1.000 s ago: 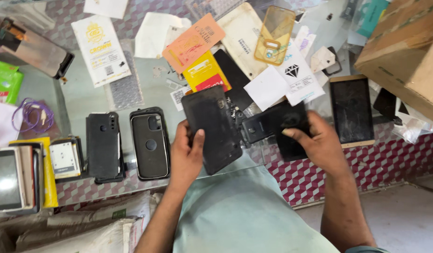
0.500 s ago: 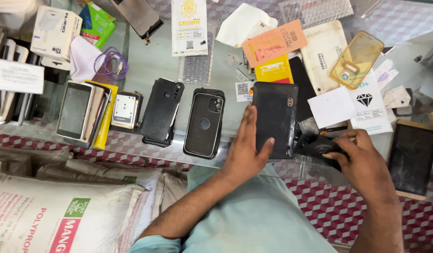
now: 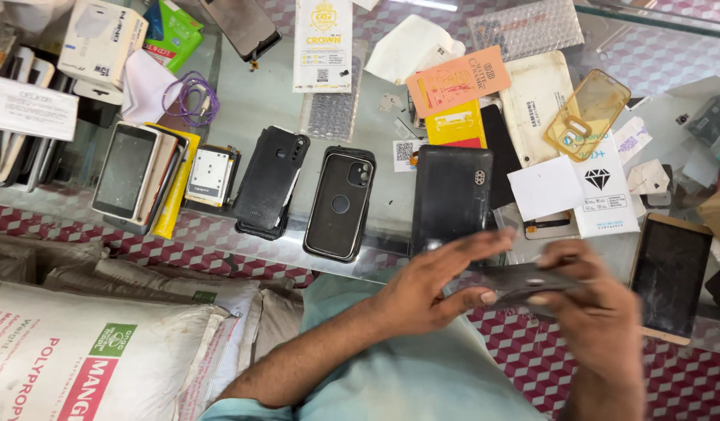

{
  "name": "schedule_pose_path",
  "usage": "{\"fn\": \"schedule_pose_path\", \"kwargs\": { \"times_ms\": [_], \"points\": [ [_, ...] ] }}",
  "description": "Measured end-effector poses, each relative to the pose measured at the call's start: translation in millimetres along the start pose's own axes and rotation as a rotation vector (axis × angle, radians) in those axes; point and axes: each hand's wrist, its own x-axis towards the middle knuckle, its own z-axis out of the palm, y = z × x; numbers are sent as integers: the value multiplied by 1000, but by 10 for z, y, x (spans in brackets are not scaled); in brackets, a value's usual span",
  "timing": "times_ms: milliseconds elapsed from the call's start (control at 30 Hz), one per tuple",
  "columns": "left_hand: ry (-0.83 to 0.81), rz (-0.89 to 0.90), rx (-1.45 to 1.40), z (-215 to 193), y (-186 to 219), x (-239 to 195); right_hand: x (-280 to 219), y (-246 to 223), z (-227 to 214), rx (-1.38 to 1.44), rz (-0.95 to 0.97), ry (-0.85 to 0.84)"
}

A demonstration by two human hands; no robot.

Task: The person sorts through a pile of used mobile phones, phone cases, and accessories on a glass counter. They pick up various items, turn them over to inspect them, and place them into a cardboard box or set them aside.

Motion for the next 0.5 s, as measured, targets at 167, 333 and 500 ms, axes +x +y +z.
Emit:
{"fn": "schedule_pose_path", "kwargs": {
  "times_ms": [167, 333, 500],
  "points": [
    [39, 67, -151, -123, 70, -61, 187, 238, 316, 677, -4, -200],
    [61, 72, 36, -196, 143, -115, 249, 318, 509, 750, 231, -198],
    [251, -78, -191, -371, 183, -313, 299, 343, 427, 801, 200, -100]
  ]
}}
